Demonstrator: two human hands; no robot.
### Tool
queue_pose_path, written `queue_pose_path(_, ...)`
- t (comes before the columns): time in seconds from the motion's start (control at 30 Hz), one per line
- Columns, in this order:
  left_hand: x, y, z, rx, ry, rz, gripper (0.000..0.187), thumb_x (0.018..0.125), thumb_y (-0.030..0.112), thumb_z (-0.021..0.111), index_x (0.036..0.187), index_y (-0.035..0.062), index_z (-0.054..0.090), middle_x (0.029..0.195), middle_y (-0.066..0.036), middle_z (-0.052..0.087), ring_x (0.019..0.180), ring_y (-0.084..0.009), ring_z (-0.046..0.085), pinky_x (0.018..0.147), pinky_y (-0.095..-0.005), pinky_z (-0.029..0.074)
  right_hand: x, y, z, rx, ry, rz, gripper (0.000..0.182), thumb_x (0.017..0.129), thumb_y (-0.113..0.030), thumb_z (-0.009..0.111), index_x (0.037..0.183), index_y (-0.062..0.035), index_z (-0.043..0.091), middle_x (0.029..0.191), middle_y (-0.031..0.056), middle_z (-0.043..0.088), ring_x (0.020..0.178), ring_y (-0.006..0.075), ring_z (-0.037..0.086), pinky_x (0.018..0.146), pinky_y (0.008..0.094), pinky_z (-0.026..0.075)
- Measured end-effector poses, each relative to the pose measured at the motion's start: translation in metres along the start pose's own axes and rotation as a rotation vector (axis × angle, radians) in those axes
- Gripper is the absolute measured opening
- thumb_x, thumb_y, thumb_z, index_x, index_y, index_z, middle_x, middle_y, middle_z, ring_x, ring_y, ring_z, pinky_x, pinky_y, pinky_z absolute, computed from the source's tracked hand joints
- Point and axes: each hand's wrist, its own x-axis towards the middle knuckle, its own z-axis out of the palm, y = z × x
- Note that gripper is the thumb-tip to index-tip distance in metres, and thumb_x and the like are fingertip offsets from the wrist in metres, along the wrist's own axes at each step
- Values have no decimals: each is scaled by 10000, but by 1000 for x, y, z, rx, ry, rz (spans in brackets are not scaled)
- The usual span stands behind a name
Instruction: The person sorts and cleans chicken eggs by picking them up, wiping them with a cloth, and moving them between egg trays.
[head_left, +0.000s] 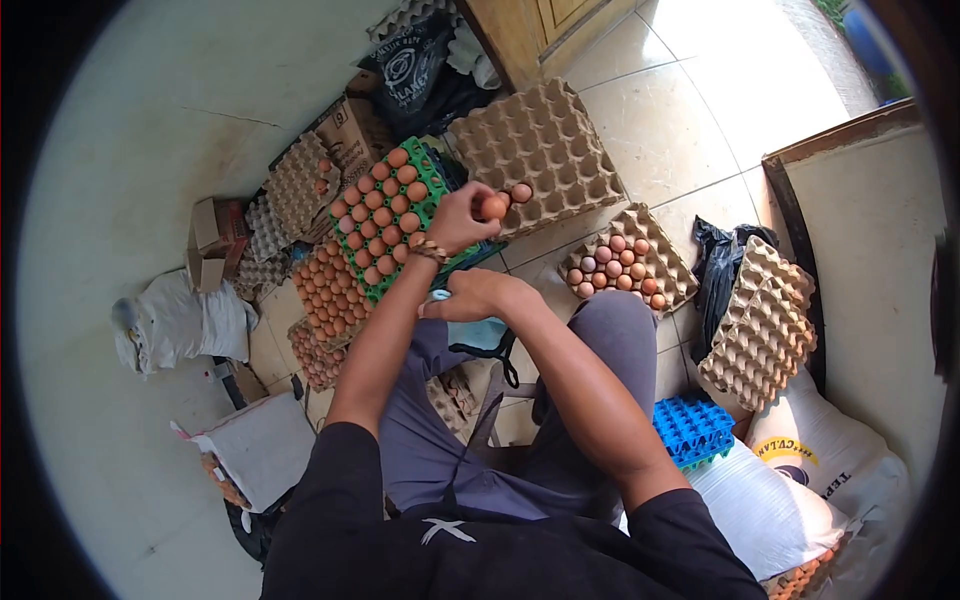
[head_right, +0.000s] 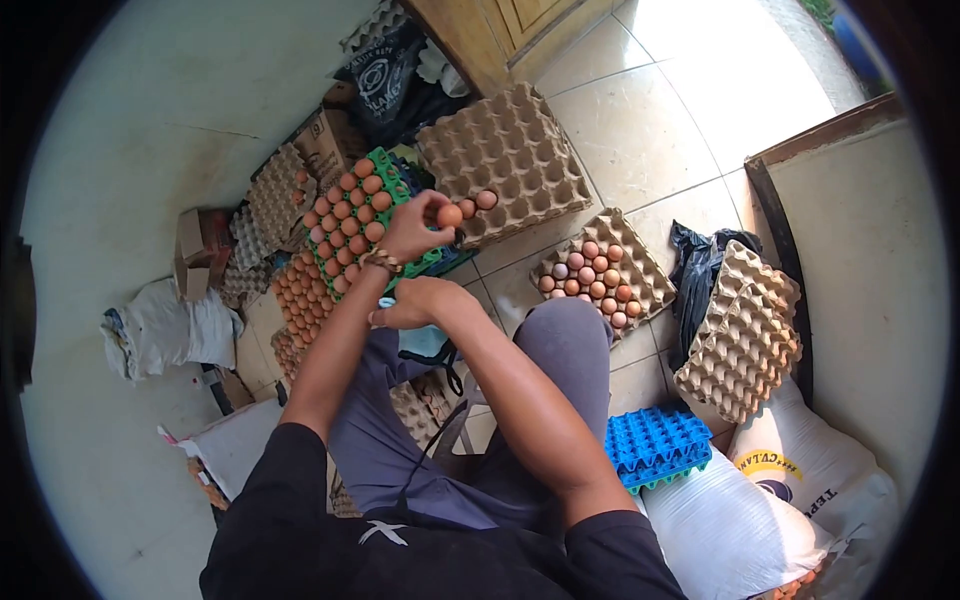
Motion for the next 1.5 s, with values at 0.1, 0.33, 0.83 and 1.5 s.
queue_pose_path(0.1,18,-15,27,276,-139,106,447,602,152,764,982,59,549,989,-134,630,933,-357,626,796,-414,528,4,12,11,62,181,-53,686,819,-584,534,1052,41,695,1057,264,678,1017,375,659,909,438,503)
queue_pose_path(0.33,35,-64,67,490,-226,-41,515,607,181,771,1041,68,516,1156,-147,535,1015,-384,593,862,-434,522,0,11,-3,-7,128,107,508,794,-407,554,983,39,706,1026,253,683,972,369,670,875,448,514)
queue_pose_path(0.83,27,-72,95,633,84,-176,361,730,86,719,1048,60,551,1177,-118,547,975,-354,648,781,-452,557,17,38,-16,-5,333,9,404,744,-283,619,973,46,663,971,274,669,935,407,658,850,466,516)
queue_pose_path(1.5,-105,-94,-29,973,387,-210,487,770,295,778,1193,119,613,1167,-67,597,1185,-316,449,979,-493,390,6,27,-29,413,994,-78,307,740,-110,533,988,36,642,897,279,667,947,453,635,851,490,487)
